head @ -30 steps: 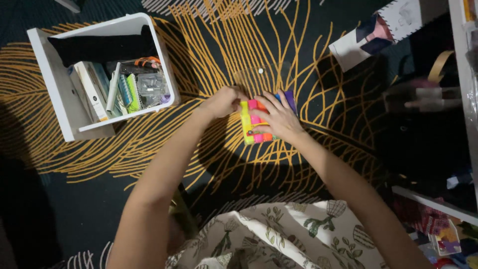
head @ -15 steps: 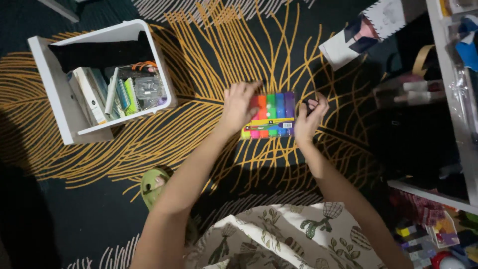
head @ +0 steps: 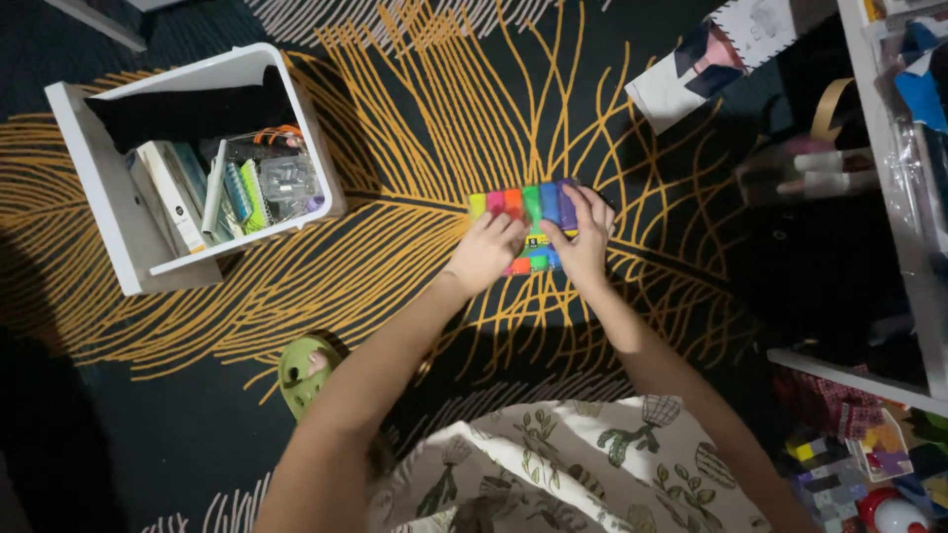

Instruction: Organize stationery items from a drawer and desk into a storage bin and pouch.

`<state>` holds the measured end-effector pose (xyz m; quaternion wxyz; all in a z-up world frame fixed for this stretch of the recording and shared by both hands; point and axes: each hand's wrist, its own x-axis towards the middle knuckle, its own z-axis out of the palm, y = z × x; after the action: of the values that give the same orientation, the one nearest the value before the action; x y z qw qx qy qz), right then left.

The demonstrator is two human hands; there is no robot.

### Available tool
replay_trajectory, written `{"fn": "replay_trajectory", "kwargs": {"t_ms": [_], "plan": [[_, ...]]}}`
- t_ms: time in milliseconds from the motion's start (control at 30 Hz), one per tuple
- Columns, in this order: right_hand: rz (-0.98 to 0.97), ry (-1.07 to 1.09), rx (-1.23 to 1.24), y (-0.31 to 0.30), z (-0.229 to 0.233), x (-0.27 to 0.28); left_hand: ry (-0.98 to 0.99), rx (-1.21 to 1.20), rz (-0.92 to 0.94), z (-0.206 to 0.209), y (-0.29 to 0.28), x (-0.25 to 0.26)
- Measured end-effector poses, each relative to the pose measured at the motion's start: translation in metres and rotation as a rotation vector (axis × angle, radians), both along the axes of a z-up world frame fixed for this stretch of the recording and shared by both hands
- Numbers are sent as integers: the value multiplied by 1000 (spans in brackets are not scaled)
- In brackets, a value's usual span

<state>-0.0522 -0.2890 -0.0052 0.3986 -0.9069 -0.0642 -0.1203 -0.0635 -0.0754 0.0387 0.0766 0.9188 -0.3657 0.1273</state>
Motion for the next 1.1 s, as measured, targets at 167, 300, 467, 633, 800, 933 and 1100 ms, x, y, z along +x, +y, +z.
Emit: {"fn": "replay_trajectory", "kwargs": {"t_ms": [167,300,467,633,800,933,1100], "plan": [[-15,6,-39,2,-1,4,42,294,-110,2,-16,-1],[-37,-28,27,3,-1,6,74,303,-99,-2,-22,-14],[-268,306,-125,3,-2,-13,215,-231,300,18,-14,-23],[-240,332,-102,-11,-48,-29,42,-815,608,-42,-18,-49],[-319,342,771,-31,41,-19,1135,-1549,743,-52,-6,-28],[-203,33,992,-62,163,4,1247,-1587,512,124,-43,32],[82,-412,1002,-97,281,17,1279,-1634,-74,179,-129,154]]}}
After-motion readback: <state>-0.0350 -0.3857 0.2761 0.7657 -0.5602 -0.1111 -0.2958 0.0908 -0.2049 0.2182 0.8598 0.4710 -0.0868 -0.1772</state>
